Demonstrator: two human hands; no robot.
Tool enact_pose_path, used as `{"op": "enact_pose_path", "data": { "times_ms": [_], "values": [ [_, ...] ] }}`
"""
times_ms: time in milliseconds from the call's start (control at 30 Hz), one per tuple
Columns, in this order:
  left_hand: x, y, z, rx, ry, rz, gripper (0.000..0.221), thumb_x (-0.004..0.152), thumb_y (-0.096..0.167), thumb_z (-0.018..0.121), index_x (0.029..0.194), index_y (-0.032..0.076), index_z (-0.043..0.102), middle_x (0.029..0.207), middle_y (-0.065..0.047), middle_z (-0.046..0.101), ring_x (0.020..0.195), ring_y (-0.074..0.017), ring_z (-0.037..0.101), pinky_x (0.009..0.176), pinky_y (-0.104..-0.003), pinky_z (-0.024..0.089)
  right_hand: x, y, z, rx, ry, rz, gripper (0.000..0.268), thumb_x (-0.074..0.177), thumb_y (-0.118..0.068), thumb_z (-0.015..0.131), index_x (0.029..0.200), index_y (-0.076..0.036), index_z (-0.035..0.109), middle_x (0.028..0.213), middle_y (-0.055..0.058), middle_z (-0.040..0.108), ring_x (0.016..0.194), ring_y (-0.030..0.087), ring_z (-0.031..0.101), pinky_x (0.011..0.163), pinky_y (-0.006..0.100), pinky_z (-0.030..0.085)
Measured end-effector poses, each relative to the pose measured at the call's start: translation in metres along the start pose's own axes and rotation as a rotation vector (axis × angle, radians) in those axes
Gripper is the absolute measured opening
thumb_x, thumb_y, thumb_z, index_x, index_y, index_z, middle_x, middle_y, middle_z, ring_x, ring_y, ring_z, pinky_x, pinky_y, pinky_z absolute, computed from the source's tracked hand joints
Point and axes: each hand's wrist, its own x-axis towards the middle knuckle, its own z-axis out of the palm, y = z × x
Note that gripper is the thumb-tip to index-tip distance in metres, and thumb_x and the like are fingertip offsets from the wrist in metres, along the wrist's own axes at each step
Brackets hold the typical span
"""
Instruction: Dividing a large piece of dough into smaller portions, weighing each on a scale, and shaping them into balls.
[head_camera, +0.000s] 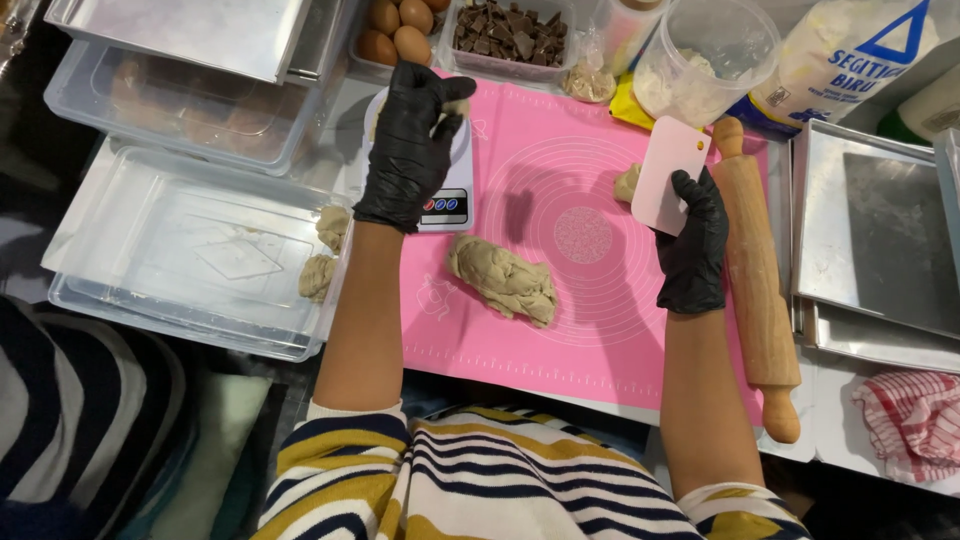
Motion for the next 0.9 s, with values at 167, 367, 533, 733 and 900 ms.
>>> {"op": "enact_pose_path", "data": {
  "times_ms": [167, 367, 533, 733, 900],
  "values": [
    [-0.033, 0.035, 0.065, -0.317, -0.192, -0.11, 0.029, 0.086, 0.003, 0.08, 0.111, 0.013, 0.07, 0.112, -0.008, 0.058, 0.089, -0.0311, 0.071, 0.079, -0.033, 0.066, 0.019, 0.013, -0.024, 0.025, -0.029, -0.048, 0.046, 0.082, -0.016, 0.085, 0.126, -0.015, 0.073, 0.104, 0.01, 0.074, 0.087, 0.026, 0.078, 0.076, 0.042, 0.072],
    [-0.07, 0.03, 0.133, -0.146, -0.338, -0.039, 0.02, 0.094, 0.021, 0.074, 0.109, 0.017, 0.061, 0.098, -0.003, 0.06, 0.095, -0.0264, 0.07, 0.086, -0.039, 0.06, 0.011, 0.005, -0.019, -0.182, -0.15, -0.126, 0.034, 0.084, -0.021, 0.08, 0.116, -0.015, 0.069, 0.1, 0.001, 0.074, 0.088, 0.015, 0.076, 0.081, 0.031, 0.066],
    [-0.081, -0.013, 0.174, -0.133, -0.4, -0.049, 0.024, 0.091, 0.011, 0.07, 0.112, 0.02, 0.061, 0.101, -0.002, 0.057, 0.102, -0.0258, 0.067, 0.092, -0.038, 0.058, 0.012, 0.013, -0.021, -0.421, -0.16, -0.299, 0.046, 0.09, -0.024, 0.085, 0.131, -0.018, 0.064, 0.113, 0.001, 0.07, 0.101, 0.016, 0.07, 0.093, 0.035, 0.062],
    [-0.072, 0.014, 0.142, 0.021, -0.531, -0.147, 0.02, 0.091, 0.012, 0.063, 0.108, 0.021, 0.058, 0.101, -0.007, 0.058, 0.105, -0.0317, 0.066, 0.093, -0.044, 0.058, 0.0, 0.037, -0.021, -0.612, -0.111, -0.389, 0.072, 0.093, -0.031, 0.088, 0.15, -0.012, 0.049, 0.146, 0.01, 0.058, 0.136, 0.023, 0.055, 0.118, 0.043, 0.043],
    [-0.073, 0.01, 0.146, 0.041, -0.535, -0.217, 0.021, 0.089, 0.015, 0.063, 0.108, 0.021, 0.056, 0.101, -0.005, 0.058, 0.107, -0.0305, 0.065, 0.095, -0.044, 0.056, -0.001, 0.041, -0.025, -0.761, -0.149, -0.483, 0.063, 0.094, -0.028, 0.086, 0.145, -0.007, 0.055, 0.139, 0.015, 0.063, 0.131, 0.028, 0.059, 0.115, 0.047, 0.045]
  ]
}}
